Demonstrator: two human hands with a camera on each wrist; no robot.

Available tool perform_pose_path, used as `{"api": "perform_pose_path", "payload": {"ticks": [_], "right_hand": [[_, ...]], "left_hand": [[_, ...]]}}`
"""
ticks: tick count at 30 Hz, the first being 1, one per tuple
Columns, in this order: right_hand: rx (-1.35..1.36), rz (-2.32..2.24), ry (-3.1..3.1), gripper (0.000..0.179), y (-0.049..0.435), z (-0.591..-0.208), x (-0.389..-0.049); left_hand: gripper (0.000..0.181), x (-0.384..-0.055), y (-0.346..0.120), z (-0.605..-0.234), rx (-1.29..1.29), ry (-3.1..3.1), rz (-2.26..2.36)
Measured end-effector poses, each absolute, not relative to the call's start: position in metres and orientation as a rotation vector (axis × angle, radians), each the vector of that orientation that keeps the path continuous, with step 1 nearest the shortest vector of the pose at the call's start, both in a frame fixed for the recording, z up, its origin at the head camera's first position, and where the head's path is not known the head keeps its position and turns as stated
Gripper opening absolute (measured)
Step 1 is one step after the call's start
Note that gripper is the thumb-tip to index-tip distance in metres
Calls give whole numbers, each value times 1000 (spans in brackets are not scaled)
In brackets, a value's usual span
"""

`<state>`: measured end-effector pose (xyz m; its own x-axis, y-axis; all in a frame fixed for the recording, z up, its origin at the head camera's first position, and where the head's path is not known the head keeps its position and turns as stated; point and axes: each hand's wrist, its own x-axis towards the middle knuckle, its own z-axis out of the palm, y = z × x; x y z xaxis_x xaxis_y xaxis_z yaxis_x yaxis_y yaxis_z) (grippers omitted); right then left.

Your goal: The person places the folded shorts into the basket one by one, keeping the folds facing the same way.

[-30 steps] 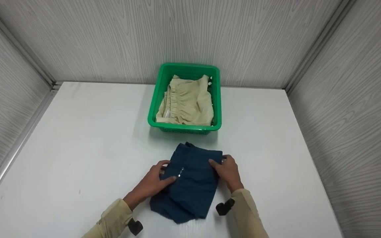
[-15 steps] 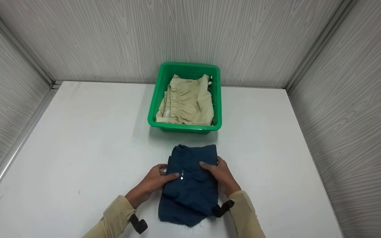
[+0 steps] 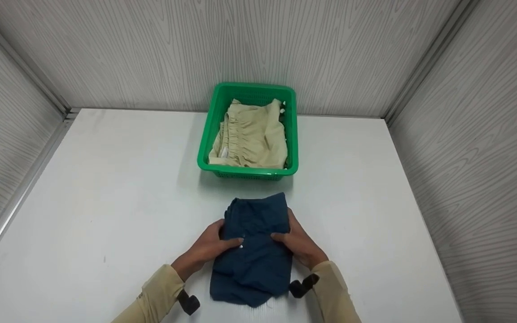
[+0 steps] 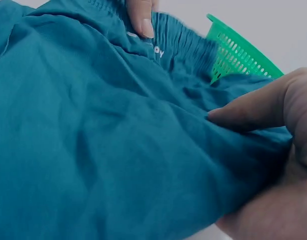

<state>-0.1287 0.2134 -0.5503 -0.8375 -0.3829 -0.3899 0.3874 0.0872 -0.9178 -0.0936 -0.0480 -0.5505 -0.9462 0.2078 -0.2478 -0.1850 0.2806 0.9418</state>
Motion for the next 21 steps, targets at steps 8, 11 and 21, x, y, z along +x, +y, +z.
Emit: {"api": "perform_pose_path", "payload": {"ticks": [8, 11, 21], "right_hand": [[-3, -1898, 1783, 106, 211, -544, -130], [-25, -1902, 1793, 105, 210, -538, -132], [-60, -1965, 1779, 103, 210, -494, -147]], "left_hand": [[91, -91, -55, -551, 151, 2024, 1928], [89, -93, -58, -545, 151, 2020, 1938], [90, -115, -61, -499, 105, 2070, 1886]]}}
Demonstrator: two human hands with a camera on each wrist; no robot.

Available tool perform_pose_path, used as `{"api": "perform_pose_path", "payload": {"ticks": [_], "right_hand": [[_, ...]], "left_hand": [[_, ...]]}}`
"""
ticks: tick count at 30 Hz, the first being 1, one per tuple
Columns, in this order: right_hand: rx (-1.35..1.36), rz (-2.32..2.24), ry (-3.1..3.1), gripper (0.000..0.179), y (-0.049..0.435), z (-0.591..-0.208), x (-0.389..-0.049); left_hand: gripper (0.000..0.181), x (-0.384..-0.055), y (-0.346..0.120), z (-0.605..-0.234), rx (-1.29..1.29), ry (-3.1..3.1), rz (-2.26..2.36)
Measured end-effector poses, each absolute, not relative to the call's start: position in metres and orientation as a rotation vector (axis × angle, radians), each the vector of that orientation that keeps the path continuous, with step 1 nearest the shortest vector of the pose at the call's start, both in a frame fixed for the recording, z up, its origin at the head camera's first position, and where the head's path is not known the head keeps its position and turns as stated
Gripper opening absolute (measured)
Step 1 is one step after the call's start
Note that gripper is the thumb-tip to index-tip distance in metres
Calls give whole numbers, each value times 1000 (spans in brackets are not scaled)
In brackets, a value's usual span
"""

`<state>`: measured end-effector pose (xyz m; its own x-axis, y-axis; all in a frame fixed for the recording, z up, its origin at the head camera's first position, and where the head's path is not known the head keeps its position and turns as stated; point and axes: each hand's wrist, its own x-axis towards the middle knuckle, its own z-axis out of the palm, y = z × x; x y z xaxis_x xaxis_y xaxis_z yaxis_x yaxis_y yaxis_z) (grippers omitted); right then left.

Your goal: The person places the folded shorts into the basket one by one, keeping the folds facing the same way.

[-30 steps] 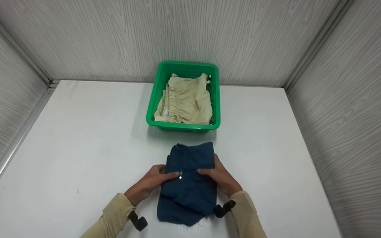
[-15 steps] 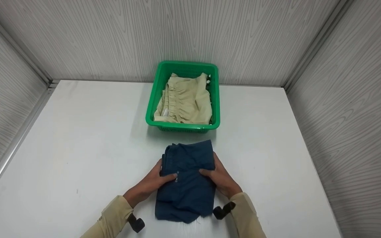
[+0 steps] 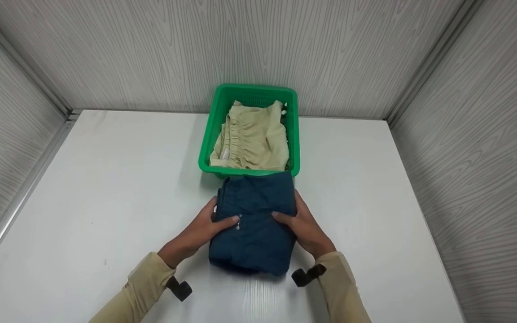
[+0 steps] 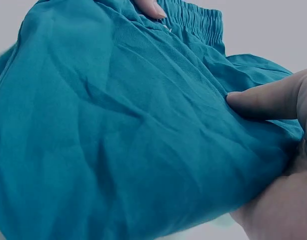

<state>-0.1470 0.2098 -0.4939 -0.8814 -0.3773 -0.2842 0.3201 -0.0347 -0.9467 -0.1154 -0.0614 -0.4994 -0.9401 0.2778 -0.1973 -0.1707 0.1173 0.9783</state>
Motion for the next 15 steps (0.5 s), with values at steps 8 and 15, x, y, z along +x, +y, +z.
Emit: {"api": "perform_pose_path", "payload": {"ticks": [8, 15], "right_hand": [[-180, -1965, 1846, 98, 213, -440, -183], [-230, -1978, 1882, 95, 214, -397, -223]], "left_hand": [[96, -152, -58, -445, 134, 2129, 1846], [84, -195, -56, -404, 152, 2108, 1902]]}}
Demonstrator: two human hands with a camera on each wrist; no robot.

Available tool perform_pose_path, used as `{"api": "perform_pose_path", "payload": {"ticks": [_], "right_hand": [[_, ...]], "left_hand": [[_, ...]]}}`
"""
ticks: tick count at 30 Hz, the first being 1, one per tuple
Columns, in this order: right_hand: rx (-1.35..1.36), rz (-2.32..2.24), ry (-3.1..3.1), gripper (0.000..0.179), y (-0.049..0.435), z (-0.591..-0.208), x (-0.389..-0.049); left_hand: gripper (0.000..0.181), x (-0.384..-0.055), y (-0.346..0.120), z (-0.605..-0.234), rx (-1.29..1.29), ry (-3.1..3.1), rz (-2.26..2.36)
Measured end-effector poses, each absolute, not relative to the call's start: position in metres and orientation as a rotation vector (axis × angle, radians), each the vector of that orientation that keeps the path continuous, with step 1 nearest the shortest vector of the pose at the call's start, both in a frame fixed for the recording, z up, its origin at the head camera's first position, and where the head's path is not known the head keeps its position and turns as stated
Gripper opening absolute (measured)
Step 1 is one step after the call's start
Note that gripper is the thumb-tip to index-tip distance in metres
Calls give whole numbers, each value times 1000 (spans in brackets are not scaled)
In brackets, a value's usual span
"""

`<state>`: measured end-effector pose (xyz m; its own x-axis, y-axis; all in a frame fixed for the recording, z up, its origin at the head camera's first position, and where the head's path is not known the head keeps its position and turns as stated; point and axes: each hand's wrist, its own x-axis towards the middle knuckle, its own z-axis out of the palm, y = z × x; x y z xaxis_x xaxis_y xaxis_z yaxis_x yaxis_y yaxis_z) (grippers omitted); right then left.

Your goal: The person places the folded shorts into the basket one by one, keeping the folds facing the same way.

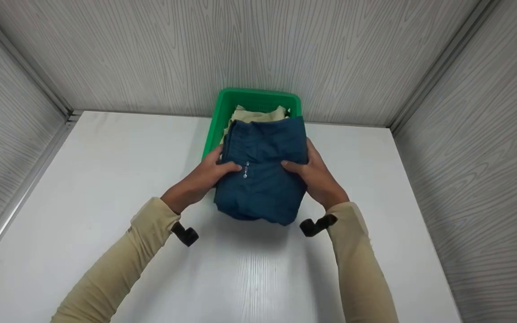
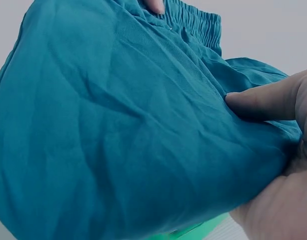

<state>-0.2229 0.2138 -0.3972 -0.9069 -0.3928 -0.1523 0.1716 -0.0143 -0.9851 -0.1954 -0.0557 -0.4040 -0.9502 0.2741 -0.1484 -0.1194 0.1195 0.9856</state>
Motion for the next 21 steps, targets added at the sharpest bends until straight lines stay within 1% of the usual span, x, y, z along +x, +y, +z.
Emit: {"api": "perform_pose_path", "payload": {"ticks": [6, 10, 13, 17, 21], "right_hand": [[-204, -1967, 1869, 97, 208, -378, -253], [-136, -1985, 1829, 99, 204, -374, -270], [-71, -1999, 1801, 99, 199, -375, -280], [-19, -2007, 1782, 94, 190, -384, -288], [56, -2013, 1776, 90, 185, -398, -286]], "left_hand": [[77, -223, -59, -384, 118, 2070, 1919], [65, -236, -61, -377, 116, 2045, 1919], [69, -244, -64, -376, 85, 2045, 1896], [81, -249, -67, -381, 9, 2068, 1854], [80, -248, -65, -395, -34, 2099, 1792]]}}
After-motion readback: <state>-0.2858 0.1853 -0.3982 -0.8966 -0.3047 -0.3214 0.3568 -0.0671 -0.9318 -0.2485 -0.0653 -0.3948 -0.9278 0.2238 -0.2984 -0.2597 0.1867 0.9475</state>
